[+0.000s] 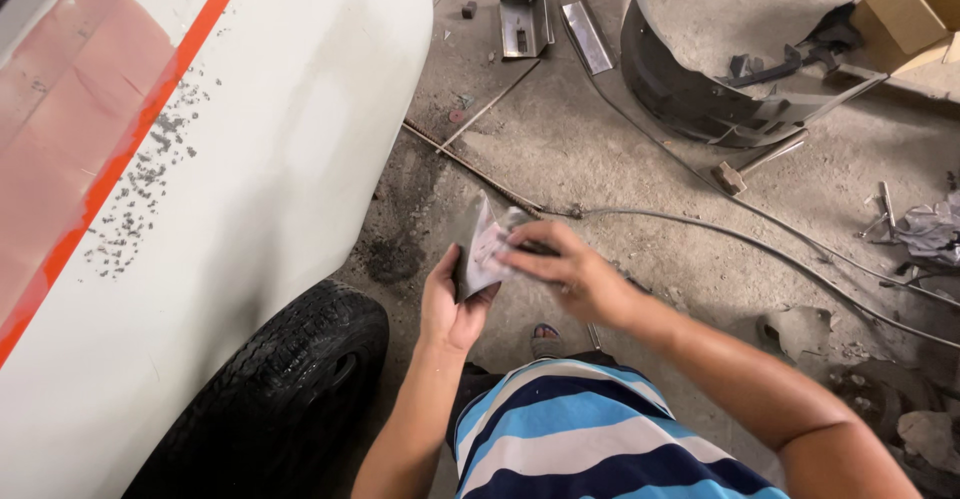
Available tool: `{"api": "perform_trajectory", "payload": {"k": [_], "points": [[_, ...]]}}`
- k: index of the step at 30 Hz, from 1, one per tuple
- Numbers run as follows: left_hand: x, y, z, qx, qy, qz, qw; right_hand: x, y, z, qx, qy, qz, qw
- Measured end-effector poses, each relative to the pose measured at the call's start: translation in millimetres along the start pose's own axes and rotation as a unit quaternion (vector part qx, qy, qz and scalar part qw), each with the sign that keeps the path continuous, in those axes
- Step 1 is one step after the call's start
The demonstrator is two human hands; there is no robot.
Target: The person scoops pink body filler from a can onto a metal spreader and applies it to the side fender of a white car. They then use a sanding block to smooth the applied filler along the fender surface.
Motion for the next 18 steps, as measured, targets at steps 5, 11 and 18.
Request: {"api": "perform_trajectory", "payload": {"k": [5,11,18], "points": [[6.8,-12.7,19.3,0.036,0.092,-0.005,0.995,-56.4,14.6,22.0,0.007,-0.228,-0.036,0.973],[0.0,-2.5,14.0,0.235,0.611,0.079,0.752,-20.8,24.0,-11.6,-0.043,-0.203,-0.07,0.976],[-1.2,1.7,44.4,0.205,0.217,0.153,0.942,-11.8,0.7,-2.6,-0.02,-0.109,-0.158,0.981]]}}
Point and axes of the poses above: each hand's wrist, its own y-axis towards the middle knuckle, its own x-axis out of the palm, z = x × y, the point moved 3 cm from there along y, towards the middle knuckle, and after that the axes turned 6 degrees about -z, right-handed, at the moved point
